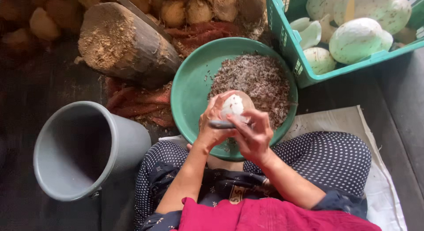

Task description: The person sits on a mat and uses a knife to peel the husk off a coconut over a green basin. The person rotates the coconut and scrapes away the husk, collecting the shavings in the basin. Finished peeled coconuts are placed in a nearby green crate.

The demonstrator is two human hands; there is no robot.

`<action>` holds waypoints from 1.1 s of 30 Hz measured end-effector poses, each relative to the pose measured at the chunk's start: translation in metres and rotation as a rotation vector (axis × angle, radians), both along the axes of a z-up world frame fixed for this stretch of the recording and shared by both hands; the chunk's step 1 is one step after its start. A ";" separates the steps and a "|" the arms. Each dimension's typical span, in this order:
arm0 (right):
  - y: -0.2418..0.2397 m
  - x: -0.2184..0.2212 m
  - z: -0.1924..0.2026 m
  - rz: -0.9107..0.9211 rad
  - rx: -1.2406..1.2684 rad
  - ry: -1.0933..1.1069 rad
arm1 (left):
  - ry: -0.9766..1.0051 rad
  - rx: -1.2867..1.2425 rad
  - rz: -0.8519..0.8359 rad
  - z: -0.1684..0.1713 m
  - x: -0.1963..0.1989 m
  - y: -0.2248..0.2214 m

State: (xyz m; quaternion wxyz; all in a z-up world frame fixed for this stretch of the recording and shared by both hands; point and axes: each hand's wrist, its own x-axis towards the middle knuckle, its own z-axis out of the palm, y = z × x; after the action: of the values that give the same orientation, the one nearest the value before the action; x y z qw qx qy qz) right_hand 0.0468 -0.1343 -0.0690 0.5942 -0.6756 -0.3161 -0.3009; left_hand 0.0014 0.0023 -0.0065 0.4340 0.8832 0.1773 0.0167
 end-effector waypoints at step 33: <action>0.005 0.053 0.011 0.228 0.149 0.997 | -0.008 0.135 -0.106 0.018 0.000 -0.008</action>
State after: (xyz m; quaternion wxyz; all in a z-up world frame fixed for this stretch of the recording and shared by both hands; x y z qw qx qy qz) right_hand 0.0996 -0.1292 -0.0584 0.7483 -0.6539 -0.0439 0.1026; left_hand 0.0011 -0.0059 0.0119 0.3744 0.9185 0.1269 0.0093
